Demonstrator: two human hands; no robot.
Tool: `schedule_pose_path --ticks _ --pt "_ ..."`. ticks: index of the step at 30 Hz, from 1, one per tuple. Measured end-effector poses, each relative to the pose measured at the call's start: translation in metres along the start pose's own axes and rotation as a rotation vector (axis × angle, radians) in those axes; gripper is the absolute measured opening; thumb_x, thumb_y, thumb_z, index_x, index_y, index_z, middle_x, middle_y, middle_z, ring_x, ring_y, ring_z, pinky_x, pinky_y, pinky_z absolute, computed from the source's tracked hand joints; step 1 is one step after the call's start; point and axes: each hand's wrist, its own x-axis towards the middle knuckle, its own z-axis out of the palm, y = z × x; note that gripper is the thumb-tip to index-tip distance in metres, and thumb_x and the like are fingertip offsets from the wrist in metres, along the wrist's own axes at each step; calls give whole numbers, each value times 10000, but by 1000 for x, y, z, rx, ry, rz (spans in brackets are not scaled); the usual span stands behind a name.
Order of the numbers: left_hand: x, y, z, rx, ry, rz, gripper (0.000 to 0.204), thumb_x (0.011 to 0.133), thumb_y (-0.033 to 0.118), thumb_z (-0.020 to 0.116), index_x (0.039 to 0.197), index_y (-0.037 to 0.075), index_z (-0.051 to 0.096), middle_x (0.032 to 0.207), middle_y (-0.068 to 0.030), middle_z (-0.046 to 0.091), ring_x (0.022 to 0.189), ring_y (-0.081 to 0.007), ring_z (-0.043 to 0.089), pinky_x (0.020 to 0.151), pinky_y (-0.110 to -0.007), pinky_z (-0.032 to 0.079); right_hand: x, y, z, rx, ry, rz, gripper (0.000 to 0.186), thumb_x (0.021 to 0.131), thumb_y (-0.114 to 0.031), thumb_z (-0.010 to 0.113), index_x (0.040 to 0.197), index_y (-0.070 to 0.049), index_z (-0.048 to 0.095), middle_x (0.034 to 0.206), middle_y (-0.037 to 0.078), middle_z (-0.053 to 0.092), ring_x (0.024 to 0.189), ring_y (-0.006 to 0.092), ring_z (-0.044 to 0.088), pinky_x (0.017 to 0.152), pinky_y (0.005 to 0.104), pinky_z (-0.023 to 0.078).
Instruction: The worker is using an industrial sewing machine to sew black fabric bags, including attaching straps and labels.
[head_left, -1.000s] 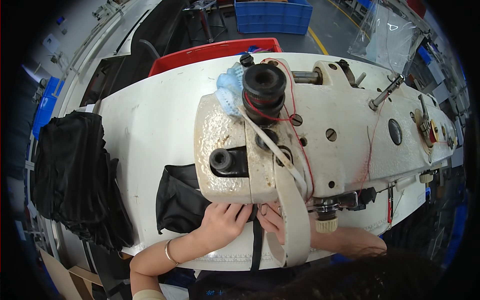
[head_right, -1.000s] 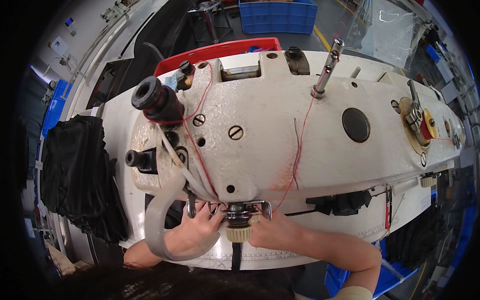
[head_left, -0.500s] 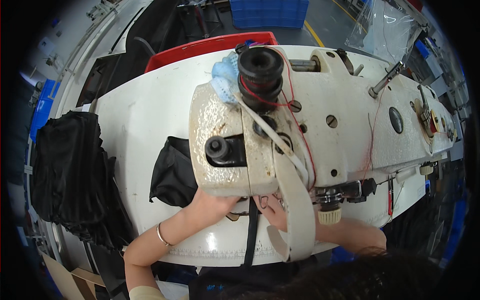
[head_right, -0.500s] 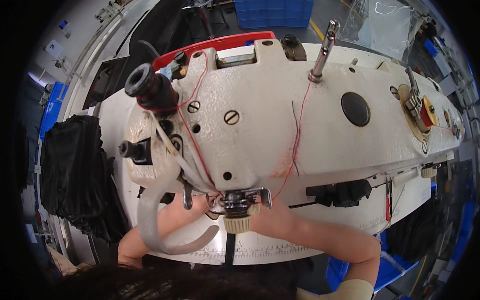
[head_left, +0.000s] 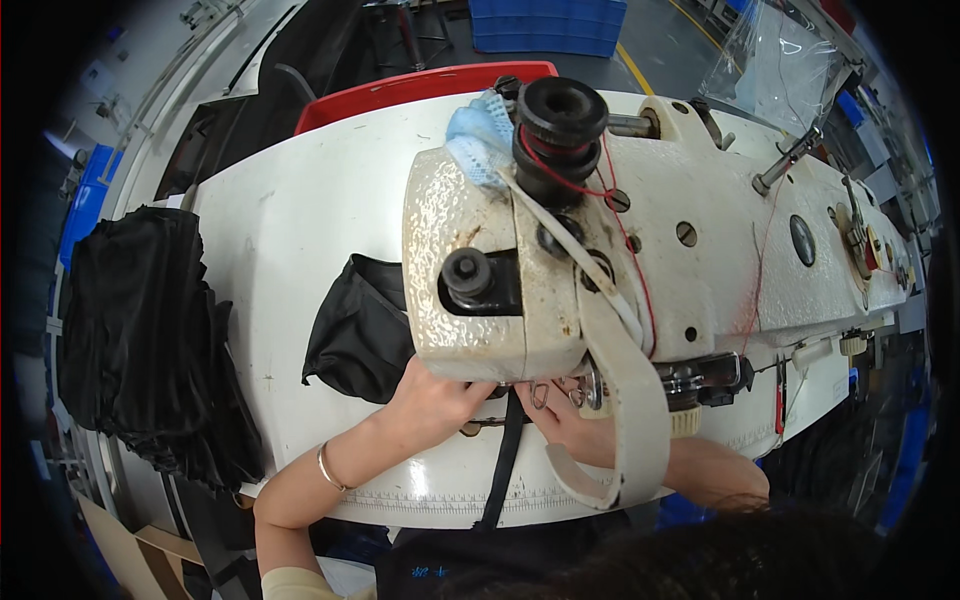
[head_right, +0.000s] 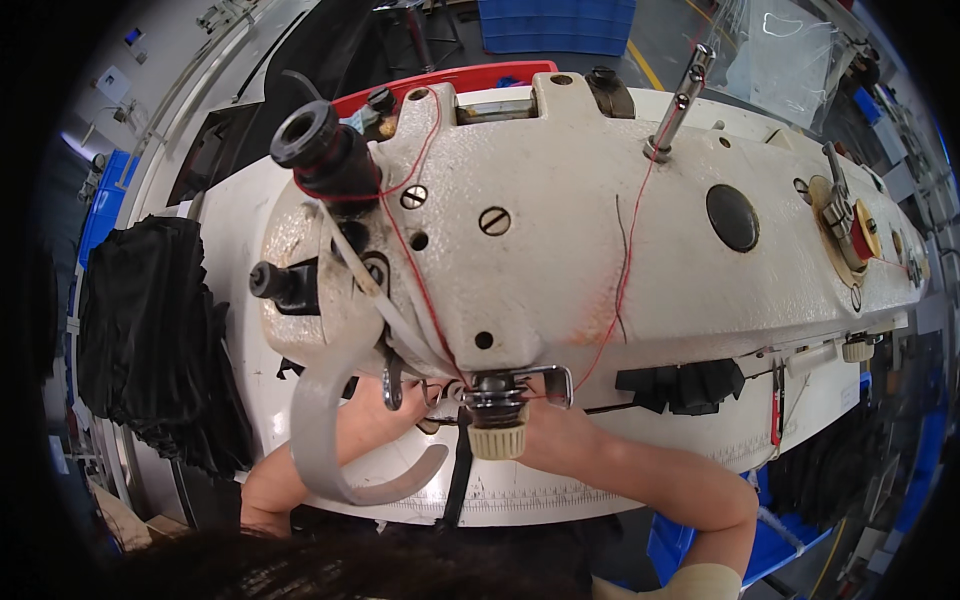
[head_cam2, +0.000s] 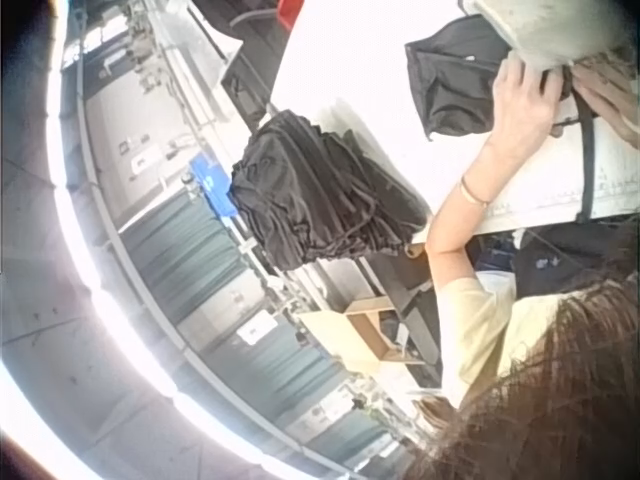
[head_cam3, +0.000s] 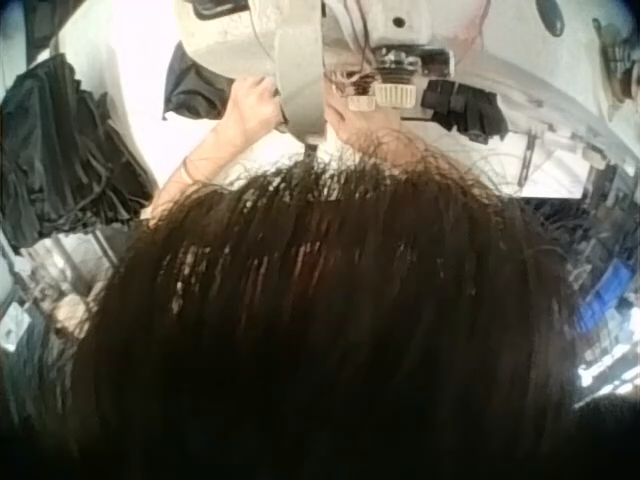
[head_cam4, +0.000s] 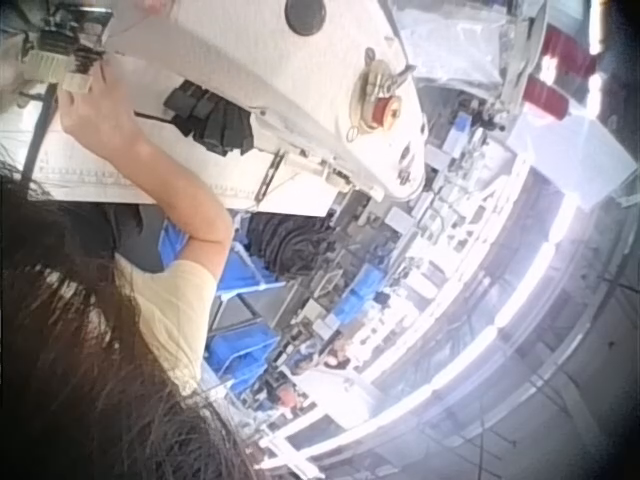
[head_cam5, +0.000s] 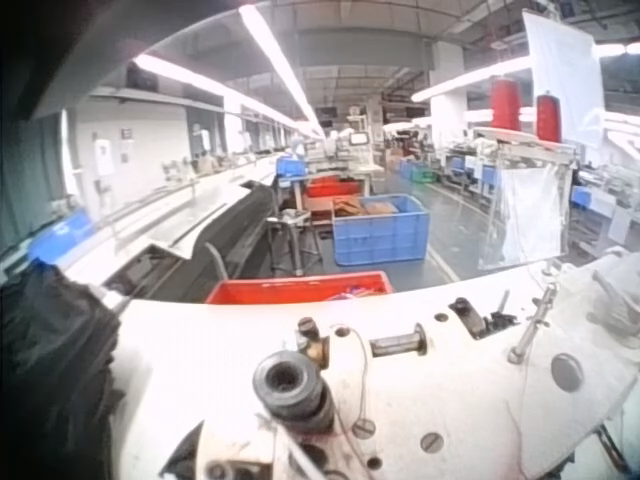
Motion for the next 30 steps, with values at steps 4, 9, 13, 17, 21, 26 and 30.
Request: schedule_pose_path --ticks 4,9,13,17,21,26,30 --pt "2 -5 9 -29 44 34 295 613 53 630 898 10 690 956 -135 633 910 -306 633 739 -427 533 4 -1 0 -328 -16 -103 434 834 -107 525 1242 33 564 1219 131 578 1131 234 554 973 383 451" --pt "0 -1 2 -54 95 66 284 593 51 645 870 6 687 941 -131 631 890 -307 633 717 -423 535 2 1 -10 -170 -130 -6 479 786 -198 531 1252 -88 549 1360 122 518 1283 271 487 1073 490 374" --pt "3 3 -9 -115 -10 -9 247 596 55 642 836 1 673 899 -123 628 843 -297 632 680 -401 533 4 4 -8 -252 -67 -85 388 932 -113 482 1272 57 557 1171 130 608 1077 224 602 987 371 475" --pt "10 4 -14 -96 25 15 242 603 51 634 837 0 668 873 -119 629 821 -294 630 660 -390 529 4 2 6 -295 -117 -143 397 987 -157 402 1294 57 534 1221 117 594 1145 255 583 1045 387 440" --pt "13 5 -14 -173 81 -65 242 611 45 631 845 -2 669 886 -122 635 829 -303 631 674 -394 531 2 0 20 -86 -45 5 420 1010 -193 372 1316 61 506 1275 130 563 1206 277 547 1031 380 452" --pt "12 1 -6 -85 62 12 247 622 40 632 860 0 683 928 -135 643 846 -309 636 716 -395 534 -1 0 18 -325 -74 -29 417 1001 -198 400 1326 43 499 1296 145 541 1217 289 533 1009 372 466" --pt "8 -1 0 -151 31 -51 239 636 45 636 865 3 694 953 -135 645 907 -310 629 787 -419 523 -2 -1 14 276 50 239 318 952 -148 509 1212 23 573 1150 116 609 1063 229 596 917 348 500"
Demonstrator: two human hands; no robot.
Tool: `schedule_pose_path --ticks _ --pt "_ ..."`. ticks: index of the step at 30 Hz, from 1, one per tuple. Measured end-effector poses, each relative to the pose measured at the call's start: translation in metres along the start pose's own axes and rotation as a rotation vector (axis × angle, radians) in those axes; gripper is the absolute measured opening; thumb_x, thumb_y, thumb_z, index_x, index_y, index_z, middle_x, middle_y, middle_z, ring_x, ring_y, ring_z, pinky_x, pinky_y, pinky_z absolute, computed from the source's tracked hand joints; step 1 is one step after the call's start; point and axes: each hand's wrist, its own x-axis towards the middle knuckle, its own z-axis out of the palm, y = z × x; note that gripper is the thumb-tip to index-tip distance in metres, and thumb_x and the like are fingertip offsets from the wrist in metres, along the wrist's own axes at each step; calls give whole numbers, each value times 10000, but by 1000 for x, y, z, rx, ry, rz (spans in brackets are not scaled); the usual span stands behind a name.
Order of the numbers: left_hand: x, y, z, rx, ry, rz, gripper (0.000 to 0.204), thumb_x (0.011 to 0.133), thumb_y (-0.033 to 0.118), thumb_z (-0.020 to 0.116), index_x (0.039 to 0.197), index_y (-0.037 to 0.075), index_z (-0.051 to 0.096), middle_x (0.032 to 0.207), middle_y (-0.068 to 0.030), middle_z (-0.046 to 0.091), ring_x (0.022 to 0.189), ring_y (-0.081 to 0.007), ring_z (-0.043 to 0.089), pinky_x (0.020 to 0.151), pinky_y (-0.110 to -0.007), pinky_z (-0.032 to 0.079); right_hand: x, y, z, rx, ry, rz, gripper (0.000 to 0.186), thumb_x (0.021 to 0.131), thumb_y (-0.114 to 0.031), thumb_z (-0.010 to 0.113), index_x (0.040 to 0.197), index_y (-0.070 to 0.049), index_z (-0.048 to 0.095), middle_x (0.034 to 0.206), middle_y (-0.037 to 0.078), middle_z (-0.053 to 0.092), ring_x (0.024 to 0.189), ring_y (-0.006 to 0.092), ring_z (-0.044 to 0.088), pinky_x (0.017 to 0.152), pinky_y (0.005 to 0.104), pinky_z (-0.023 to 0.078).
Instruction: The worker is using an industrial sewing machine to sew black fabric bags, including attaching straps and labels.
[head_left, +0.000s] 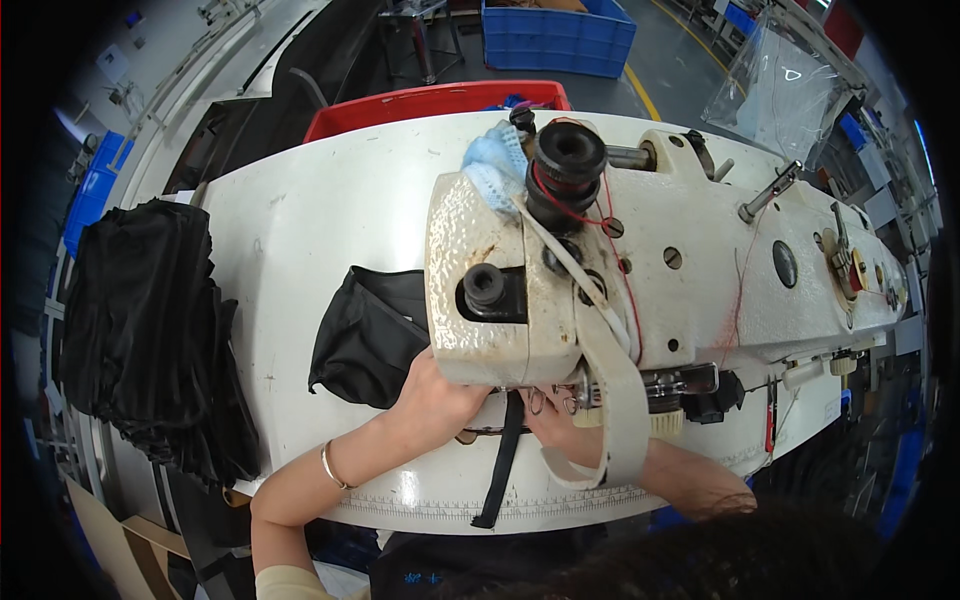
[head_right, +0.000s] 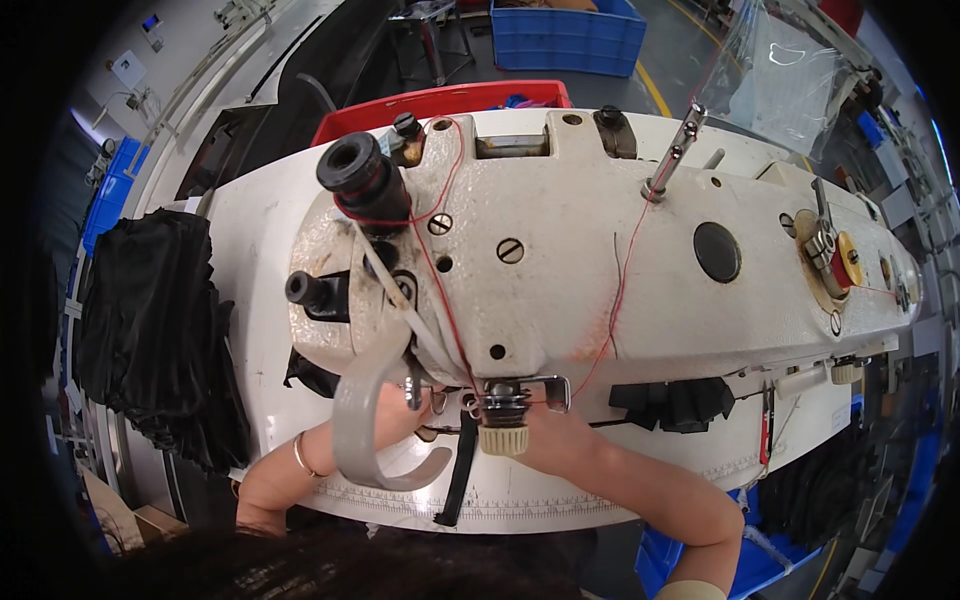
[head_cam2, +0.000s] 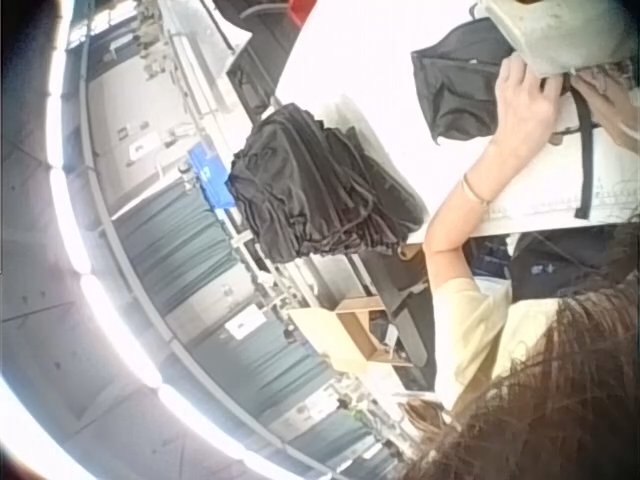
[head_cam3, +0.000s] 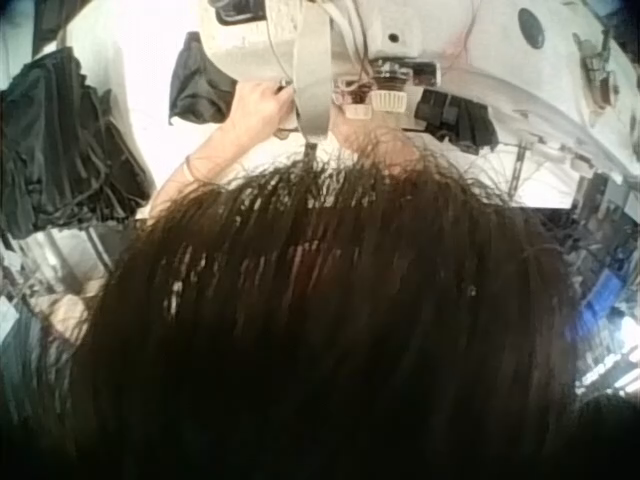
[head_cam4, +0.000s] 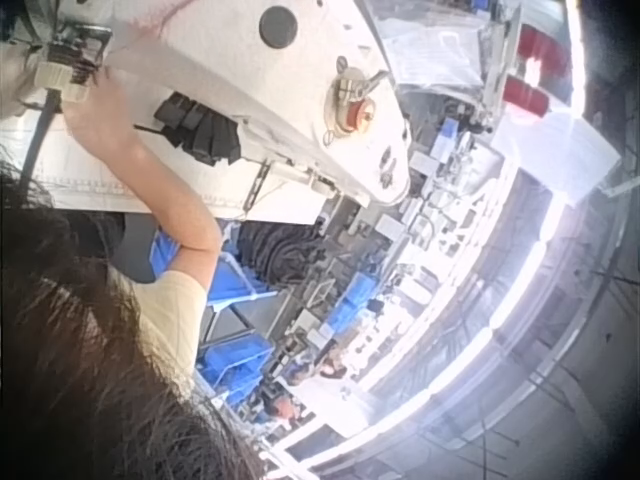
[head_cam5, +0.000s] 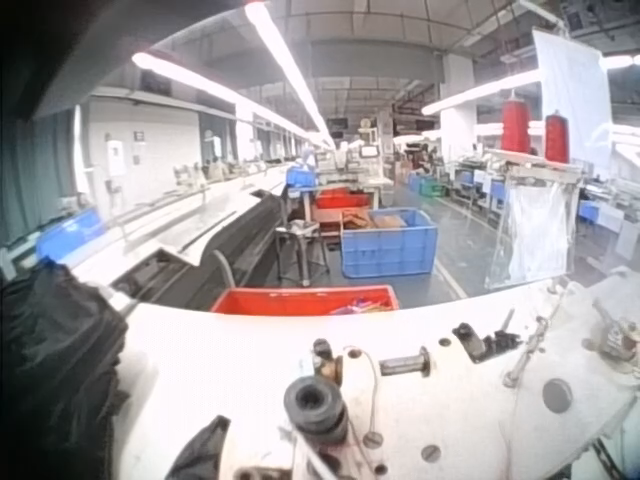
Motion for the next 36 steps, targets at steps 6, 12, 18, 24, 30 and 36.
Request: schedule_pose_path --ticks 6,12,18,24,30,36 --pt "-5 11 4 104 -25 -46 291 668 59 624 951 8 667 1044 -134 621 1022 -307 589 1001 -456 408 1 9 -2 117 307 86 238 818 -69 673 1047 -20 635 925 69 641 854 209 616 746 342 513" --pt "-11 35 -15 411 -73 6 271 689 55 590 945 -31 611 973 -149 587 1023 -283 587 1080 -432 350 13 18 -22 74 243 -106 441 691 -95 626 1124 -16 641 1106 116 632 1032 266 609 805 359 551" --pt "4 34 -30 180 -42 -46 169 723 53 649 860 24 553 793 -82 508 753 -249 525 778 -346 447 20 -5 -33 -310 172 -427 333 723 -163 610 988 32 664 942 102 647 943 255 609 817 337 509" --pt "4 21 -31 -176 -86 -231 145 781 24 684 908 11 616 841 -141 564 763 -331 577 696 -403 474 17 -3 -17 27 212 -169 244 703 -152 621 914 -40 669 893 36 617 886 191 582 780 324 477" --pt "-2 6 -32 -383 -32 -372 252 745 -52 638 985 13 681 916 -198 654 878 -369 620 738 -411 494 -1 -3 0 -45 282 -221 112 639 -152 621 736 -108 588 703 -16 500 755 142 577 773 335 472" --pt "-16 25 -16 157 -11 180 274 648 8 654 919 1 690 945 -99 640 877 -248 612 732 -332 507 1 -5 -5 -23 281 -317 82 691 -134 604 757 -87 595 689 -10 506 723 165 588 809 343 483"
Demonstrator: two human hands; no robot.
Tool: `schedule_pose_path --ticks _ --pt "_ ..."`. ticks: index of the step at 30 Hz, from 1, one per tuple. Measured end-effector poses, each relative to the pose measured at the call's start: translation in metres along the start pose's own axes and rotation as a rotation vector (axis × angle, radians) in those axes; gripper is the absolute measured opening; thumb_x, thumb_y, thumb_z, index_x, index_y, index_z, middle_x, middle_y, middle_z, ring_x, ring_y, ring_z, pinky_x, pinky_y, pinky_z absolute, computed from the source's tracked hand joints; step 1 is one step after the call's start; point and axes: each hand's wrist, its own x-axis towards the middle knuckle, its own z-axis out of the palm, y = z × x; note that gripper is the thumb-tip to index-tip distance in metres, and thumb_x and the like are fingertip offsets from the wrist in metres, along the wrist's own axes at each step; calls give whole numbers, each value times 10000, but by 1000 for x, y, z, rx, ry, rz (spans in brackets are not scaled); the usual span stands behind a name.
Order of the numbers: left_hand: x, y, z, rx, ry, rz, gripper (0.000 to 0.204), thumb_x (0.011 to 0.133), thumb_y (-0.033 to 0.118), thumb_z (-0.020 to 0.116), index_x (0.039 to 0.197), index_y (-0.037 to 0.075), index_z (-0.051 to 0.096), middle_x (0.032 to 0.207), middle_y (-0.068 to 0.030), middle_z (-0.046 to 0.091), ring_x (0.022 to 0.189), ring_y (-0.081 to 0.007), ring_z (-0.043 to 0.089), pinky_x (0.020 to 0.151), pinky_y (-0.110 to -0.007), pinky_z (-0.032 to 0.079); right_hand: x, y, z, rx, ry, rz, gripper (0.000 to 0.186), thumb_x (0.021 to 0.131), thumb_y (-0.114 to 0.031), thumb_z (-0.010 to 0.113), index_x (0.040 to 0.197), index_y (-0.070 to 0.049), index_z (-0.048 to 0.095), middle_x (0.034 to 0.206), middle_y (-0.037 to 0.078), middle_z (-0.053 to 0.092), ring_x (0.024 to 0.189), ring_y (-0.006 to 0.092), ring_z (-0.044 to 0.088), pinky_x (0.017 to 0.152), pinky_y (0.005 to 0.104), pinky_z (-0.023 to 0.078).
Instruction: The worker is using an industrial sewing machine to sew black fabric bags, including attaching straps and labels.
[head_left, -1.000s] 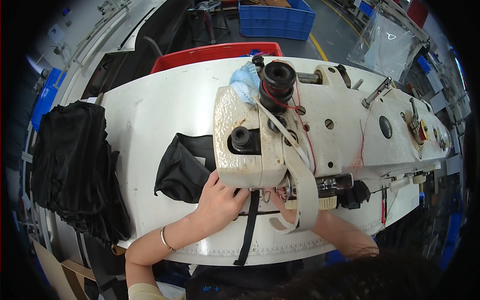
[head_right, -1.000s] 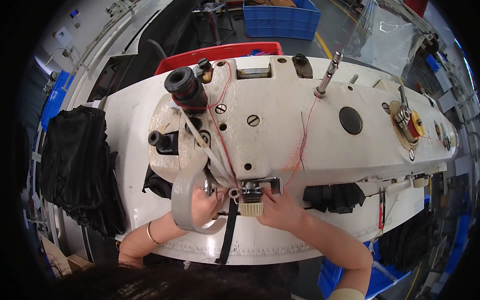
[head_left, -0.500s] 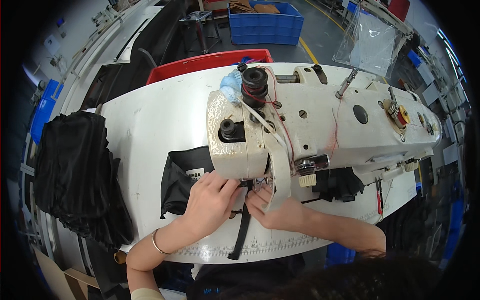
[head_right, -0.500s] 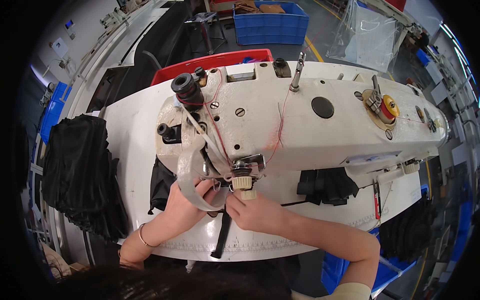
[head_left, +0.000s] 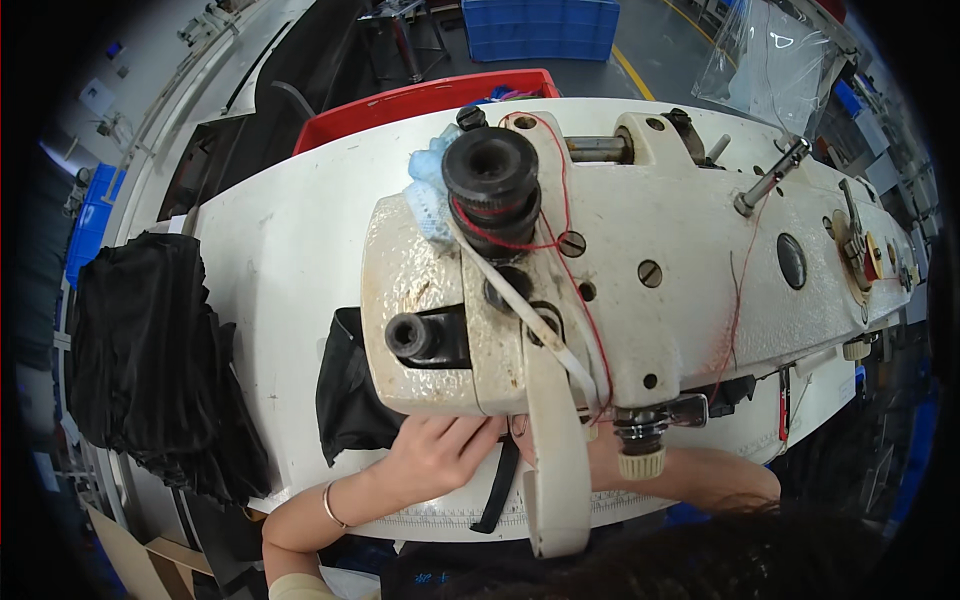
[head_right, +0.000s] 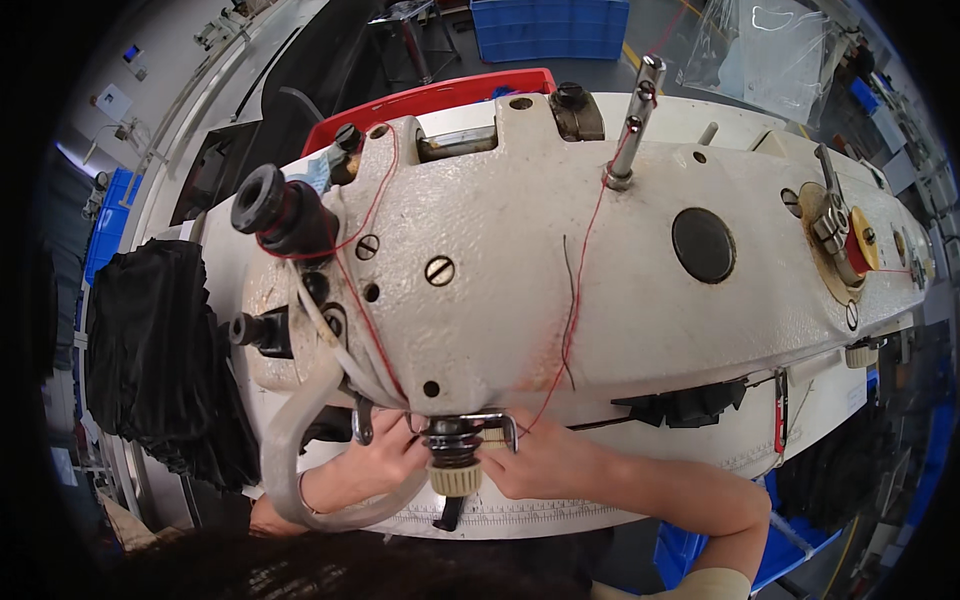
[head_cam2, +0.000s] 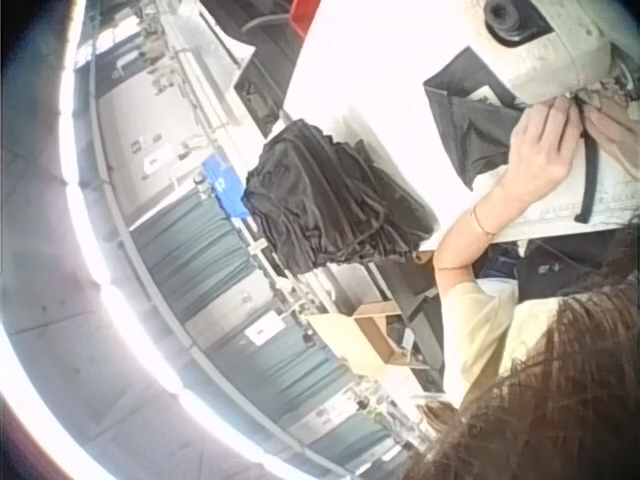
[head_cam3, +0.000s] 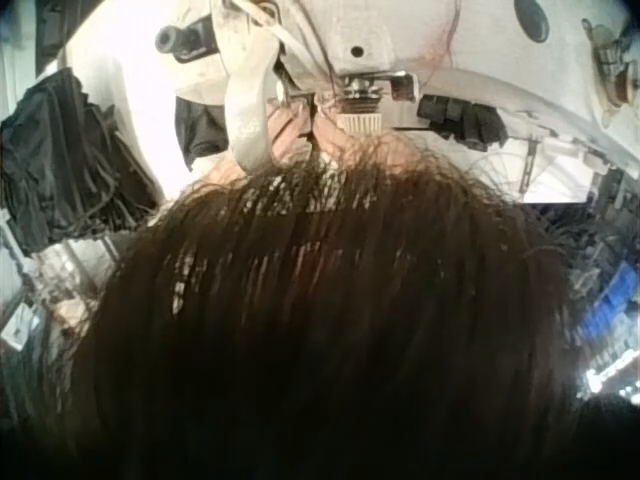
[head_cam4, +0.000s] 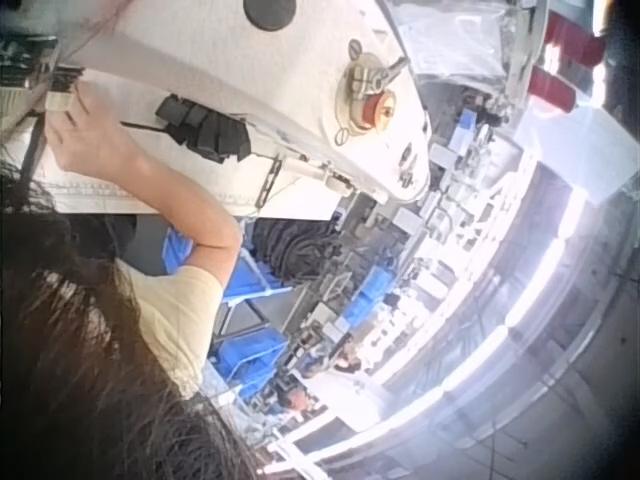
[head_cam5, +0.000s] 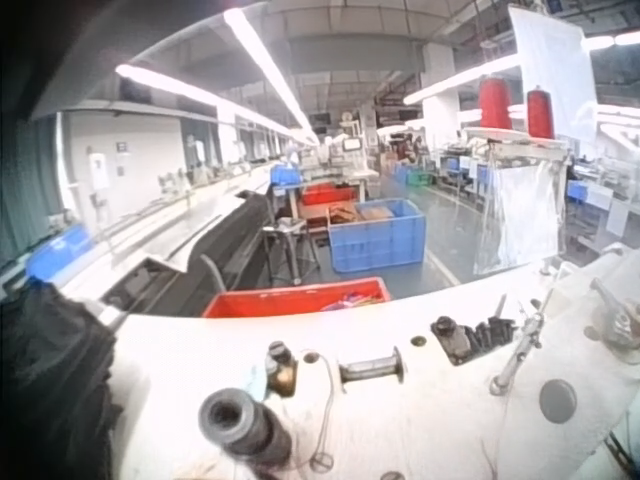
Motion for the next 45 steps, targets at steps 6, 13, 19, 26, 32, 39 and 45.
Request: schedule_pose_path --ticks 6,13,19,26,32,39,45 --pt "-8 4 14 -21 8 -14 325 657 73 646 972 -3 680 1008 -91 615 905 -221 582 722 -327 482 3 -5 -16 -1 -67 62 126 747 -138 590 846 -66 619 775 15 563 765 195 609 814 361 481" --pt "-13 4 26 -151 -19 -80 339 664 62 642 996 -1 678 1028 -118 610 956 -279 587 767 -406 496 3 -6 -12 36 -59 64 133 735 -117 603 856 -64 619 815 36 590 752 210 608 798 372 486" --pt "-5 -16 28 -308 -66 -212 297 644 -12 655 939 6 685 922 -156 641 825 -335 633 713 -422 514 3 -2 4 739 -228 691 198 669 -118 652 864 -82 641 880 64 631 838 243 621 747 407 507" --pt "31 -3 -15 -81 -227 -191 136 657 15 594 780 -3 651 742 -112 603 771 -279 623 730 -386 486 9 0 -14 21 -52 147 288 657 -173 638 917 -59 687 949 73 631 887 232 607 806 356 503" --pt "-28 78 -59 191 -289 288 108 684 75 628 771 15 641 783 -70 553 721 -187 543 725 -312 452 -3 -65 -47 55 36 52 315 763 -122 621 1033 34 662 1028 108 617 986 239 603 817 346 498" --pt "-64 97 -25 152 169 15 151 704 50 647 850 28 676 794 -27 532 757 -164 537 707 -277 469 -5 -79 -49 63 148 163 310 783 -85 622 1063 39 667 1041 108 616 966 224 621 775 315 517" --pt "-65 95 -16 -53 265 -108 246 682 -10 671 927 5 683 919 -73 620 807 -211 603 735 -356 521 -1 -78 -54 89 141 164 297 772 -84 633 1043 33 671 1033 104 624 1004 231 630 778 301 522"
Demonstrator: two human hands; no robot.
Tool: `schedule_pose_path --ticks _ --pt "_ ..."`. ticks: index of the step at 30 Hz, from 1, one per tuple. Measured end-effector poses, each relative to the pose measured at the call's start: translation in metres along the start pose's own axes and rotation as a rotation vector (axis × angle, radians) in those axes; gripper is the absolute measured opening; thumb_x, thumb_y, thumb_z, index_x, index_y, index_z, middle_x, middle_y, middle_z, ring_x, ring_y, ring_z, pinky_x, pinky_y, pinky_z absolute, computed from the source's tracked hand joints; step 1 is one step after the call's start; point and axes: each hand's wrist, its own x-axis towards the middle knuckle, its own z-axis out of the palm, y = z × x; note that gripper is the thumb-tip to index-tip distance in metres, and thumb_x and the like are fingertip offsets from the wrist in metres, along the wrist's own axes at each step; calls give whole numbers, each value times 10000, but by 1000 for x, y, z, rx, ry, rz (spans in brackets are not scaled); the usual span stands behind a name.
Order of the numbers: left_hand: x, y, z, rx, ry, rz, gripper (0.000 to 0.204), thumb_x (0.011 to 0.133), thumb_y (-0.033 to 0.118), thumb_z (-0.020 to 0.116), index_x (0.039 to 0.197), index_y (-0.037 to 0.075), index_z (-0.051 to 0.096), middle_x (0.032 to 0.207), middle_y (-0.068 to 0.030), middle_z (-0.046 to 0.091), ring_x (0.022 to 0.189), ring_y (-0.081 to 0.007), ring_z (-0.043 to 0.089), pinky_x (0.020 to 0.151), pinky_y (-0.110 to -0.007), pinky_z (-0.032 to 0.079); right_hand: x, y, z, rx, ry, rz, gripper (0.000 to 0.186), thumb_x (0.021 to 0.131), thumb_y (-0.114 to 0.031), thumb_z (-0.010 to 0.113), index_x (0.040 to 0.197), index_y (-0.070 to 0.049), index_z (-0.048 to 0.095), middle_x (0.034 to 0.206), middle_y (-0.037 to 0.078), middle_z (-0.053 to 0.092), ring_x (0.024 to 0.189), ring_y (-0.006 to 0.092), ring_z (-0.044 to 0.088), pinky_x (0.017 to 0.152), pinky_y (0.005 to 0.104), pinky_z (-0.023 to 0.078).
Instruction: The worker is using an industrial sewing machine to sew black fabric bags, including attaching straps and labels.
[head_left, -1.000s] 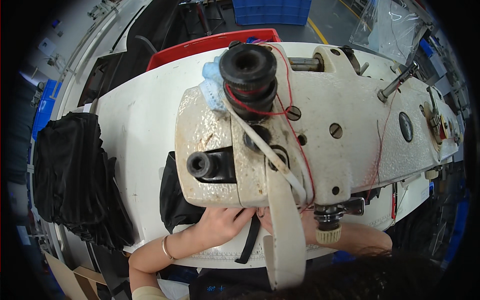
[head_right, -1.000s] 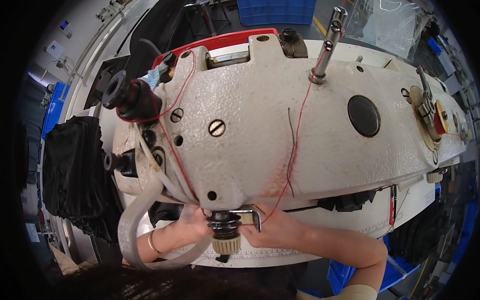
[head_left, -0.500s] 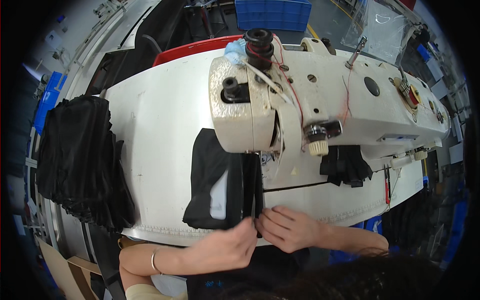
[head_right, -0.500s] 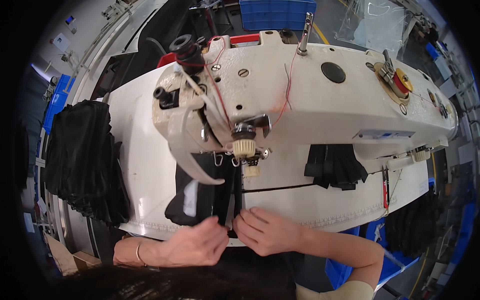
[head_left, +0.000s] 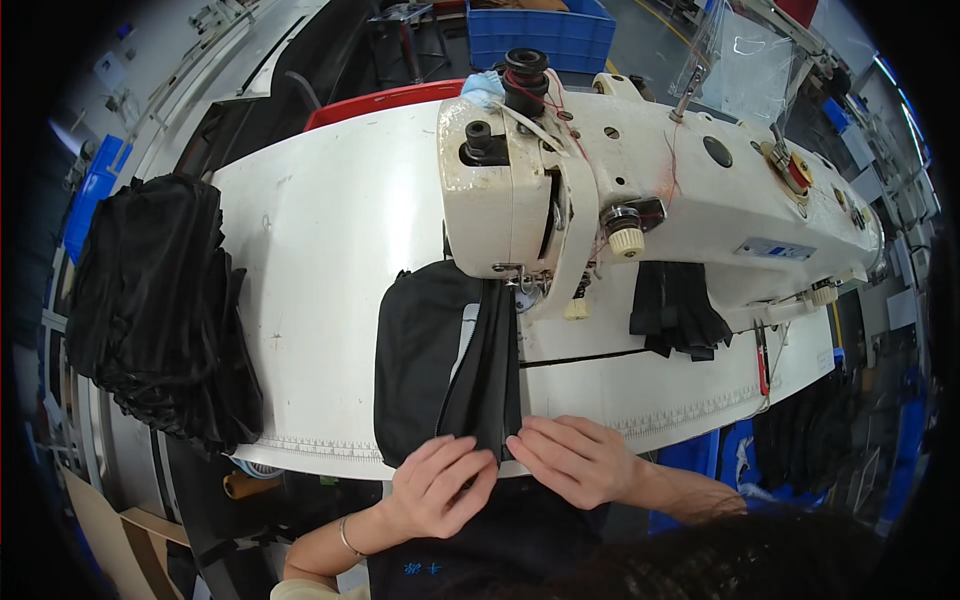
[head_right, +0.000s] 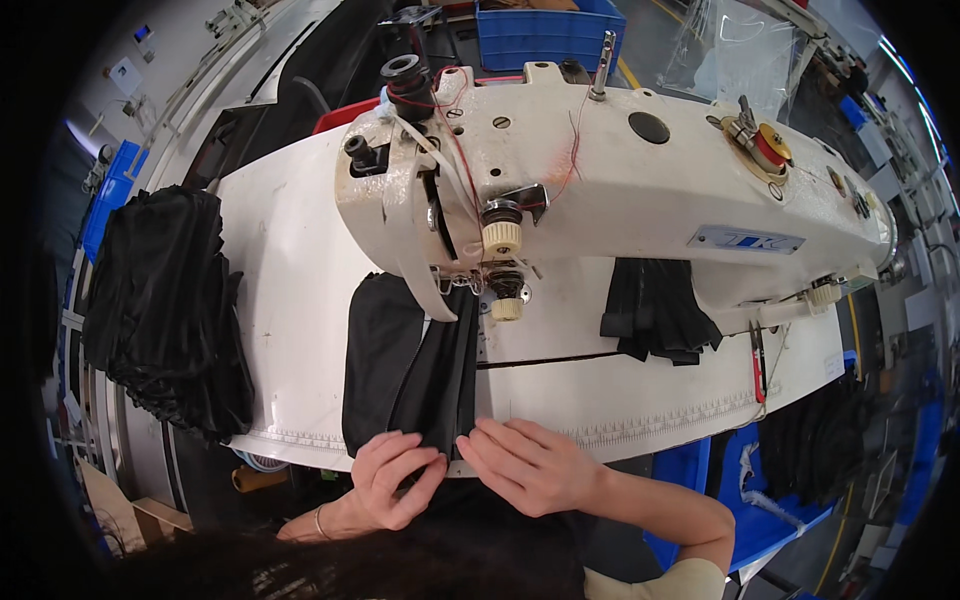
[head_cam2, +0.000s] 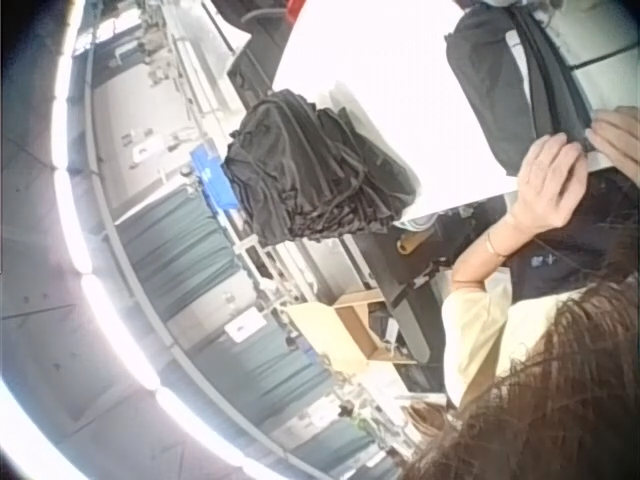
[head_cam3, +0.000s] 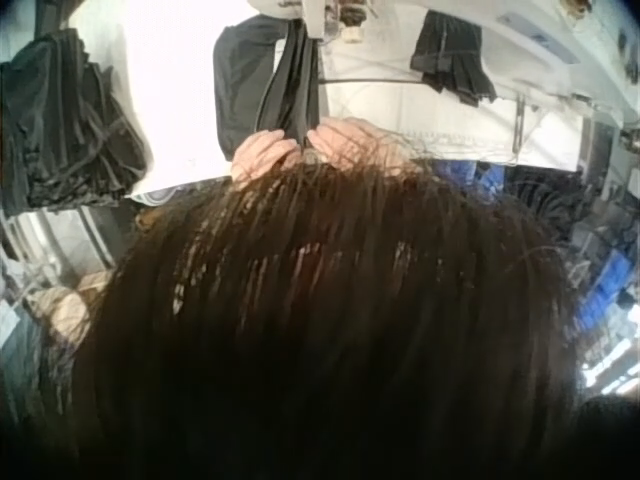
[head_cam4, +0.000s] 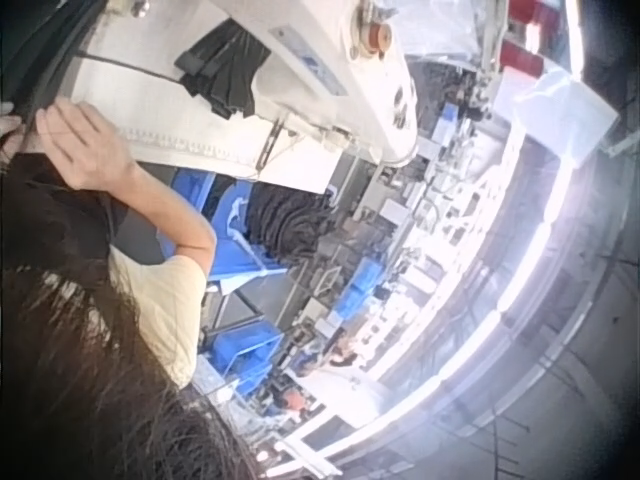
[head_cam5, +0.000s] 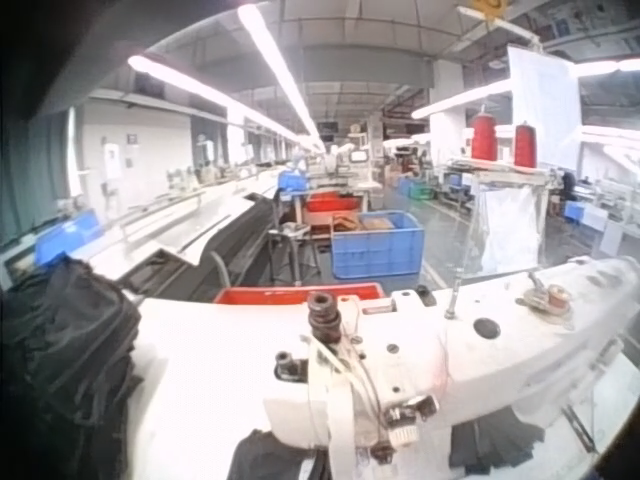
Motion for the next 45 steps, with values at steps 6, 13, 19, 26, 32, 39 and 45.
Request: schedule_pose_path --ticks 6,13,19,26,32,39,45 --pt "47 -53 -35 -538 19 -647 348 732 -176 503 1008 -23 649 923 -152 634 783 -245 606 698 -295 504 -10 1 7 43 -119 -27 245 753 -76 644 970 36 665 1025 113 625 1025 250 612 836 322 507" --pt "42 -30 -33 82 -328 266 275 656 131 647 919 92 721 925 -5 626 647 -95 459 675 -243 375 -19 -3 9 45 -191 16 260 738 -104 625 951 40 656 1024 129 624 1043 270 603 875 360 498" --pt "11 -4 11 17 -306 112 196 766 62 610 909 -53 680 1057 -162 677 804 -192 606 737 -291 510 -22 -3 10 82 -142 53 260 736 -107 616 944 43 657 1028 137 625 1046 281 609 862 363 507" --pt "20 -6 13 -15 -314 100 221 766 53 613 943 -68 670 1062 -180 670 781 -192 602 681 -285 509 -23 -1 8 65 -151 11 239 746 -100 612 931 42 661 1036 135 626 1050 288 614 862 361 509" --pt "16 -8 14 -42 -332 94 254 758 53 611 971 -76 665 1092 -190 660 793 -200 603 687 -292 507 -23 1 8 53 -159 -7 241 749 -103 610 935 40 665 1038 135 627 1051 289 615 869 363 508" --pt "18 -9 14 -103 -354 62 276 747 56 614 984 -79 660 1112 -197 647 787 -196 589 700 -292 503 -21 1 3 31 -213 -19 262 759 -118 594 952 44 666 1076 135 623 1092 291 601 918 372 493" --pt "29 -26 17 -90 -412 83 463 623 96 587 1050 -69 659 1220 -197 595 817 -204 570 716 -296 500 -11 16 -5 -38 -293 -76 340 739 -138 579 1013 47 657 1120 162 619 1124 309 587 984 403 456"
